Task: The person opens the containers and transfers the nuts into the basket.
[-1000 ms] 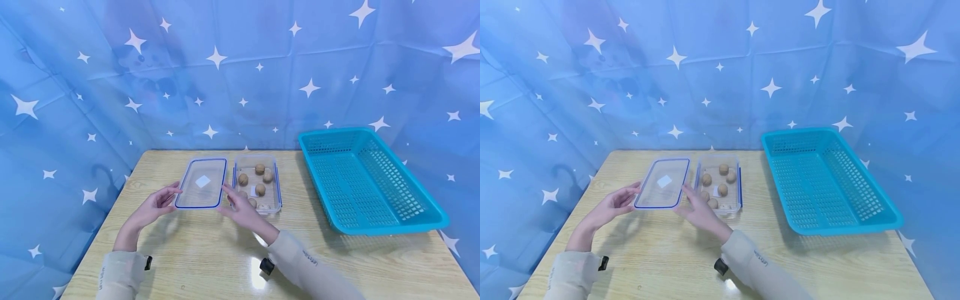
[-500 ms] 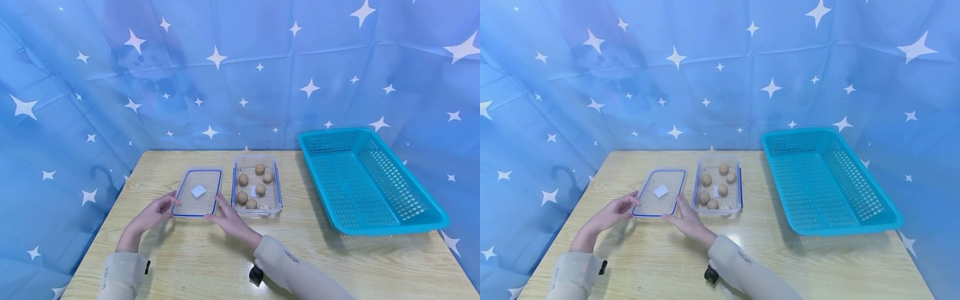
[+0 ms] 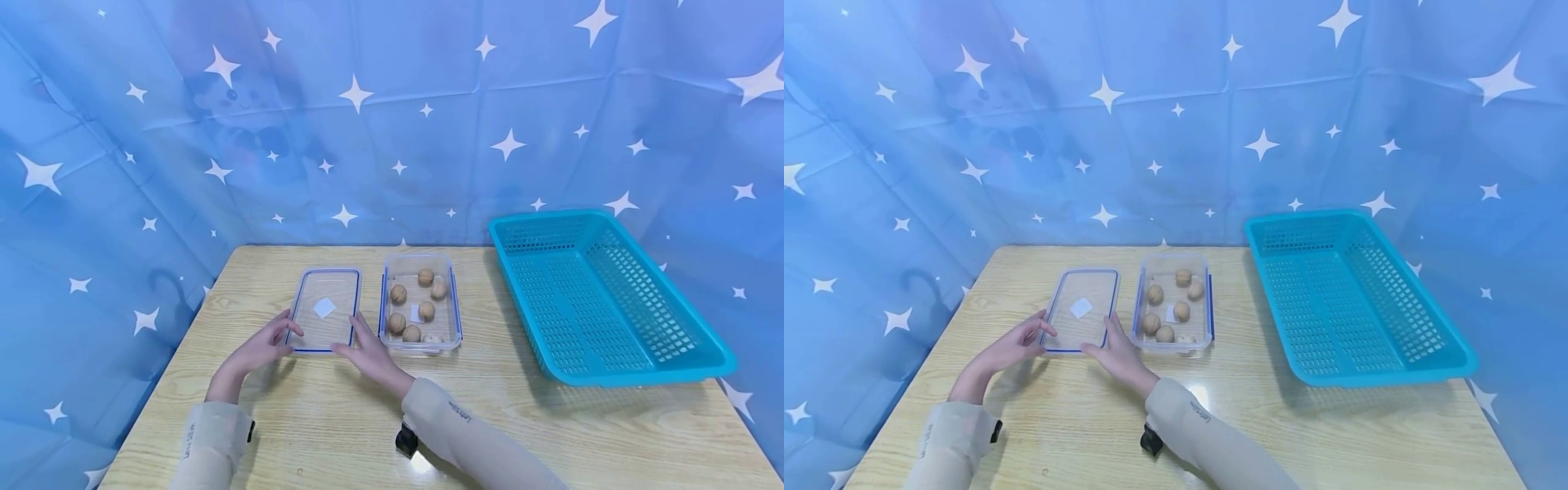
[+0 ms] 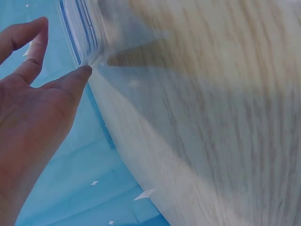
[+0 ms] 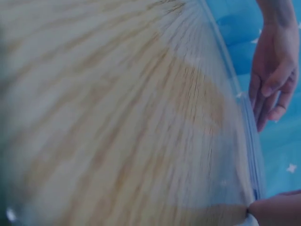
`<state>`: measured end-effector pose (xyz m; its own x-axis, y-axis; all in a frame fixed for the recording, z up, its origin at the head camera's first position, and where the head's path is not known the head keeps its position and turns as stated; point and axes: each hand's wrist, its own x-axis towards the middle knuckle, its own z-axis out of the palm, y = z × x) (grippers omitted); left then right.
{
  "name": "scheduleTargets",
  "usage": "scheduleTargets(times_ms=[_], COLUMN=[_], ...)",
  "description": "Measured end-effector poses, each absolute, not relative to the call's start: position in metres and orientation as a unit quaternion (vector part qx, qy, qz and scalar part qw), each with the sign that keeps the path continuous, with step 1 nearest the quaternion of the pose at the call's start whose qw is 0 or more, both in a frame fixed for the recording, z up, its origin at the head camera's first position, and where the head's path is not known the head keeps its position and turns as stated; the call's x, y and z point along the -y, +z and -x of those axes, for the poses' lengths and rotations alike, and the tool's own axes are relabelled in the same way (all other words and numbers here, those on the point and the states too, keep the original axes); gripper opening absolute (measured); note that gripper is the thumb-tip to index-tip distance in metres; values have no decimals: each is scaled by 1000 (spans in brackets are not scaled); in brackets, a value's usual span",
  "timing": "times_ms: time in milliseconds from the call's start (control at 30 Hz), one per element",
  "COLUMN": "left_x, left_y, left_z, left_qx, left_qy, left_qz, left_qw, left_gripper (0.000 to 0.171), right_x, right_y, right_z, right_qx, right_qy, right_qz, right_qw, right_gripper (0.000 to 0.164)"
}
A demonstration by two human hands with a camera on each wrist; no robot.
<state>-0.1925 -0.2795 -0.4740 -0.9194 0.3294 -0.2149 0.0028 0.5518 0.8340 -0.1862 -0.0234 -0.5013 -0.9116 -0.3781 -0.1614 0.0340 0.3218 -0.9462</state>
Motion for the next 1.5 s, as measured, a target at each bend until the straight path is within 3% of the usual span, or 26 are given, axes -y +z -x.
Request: scheduleTargets(times_ms=[200,367,733,1200,1500], left_x=[276,272,251,190,144], left_y=[-475,-471,-456,-454,-465], left_z=[195,195,196,208,207], left_qx=[-886,-907,-885,-845,-818], left_qy=[433,410,463,529,562], left_qz=[-80,-46,-42,-76,-113], left_qw=[146,88,7,-12,30], left_gripper=[32,42,48,48,64], right_x=[23,20,3,-33,-57], right_y=[-497,-485,-452,-444,-456], right_z=[186,178,178,205,219], right_qx=[-812,-803,-726,-761,-782], right_qy=[-544,-547,-634,-612,-596], right_qz=[152,212,249,205,180], right_qw=[146,108,97,65,45], right_gripper=[75,65,50,46,45])
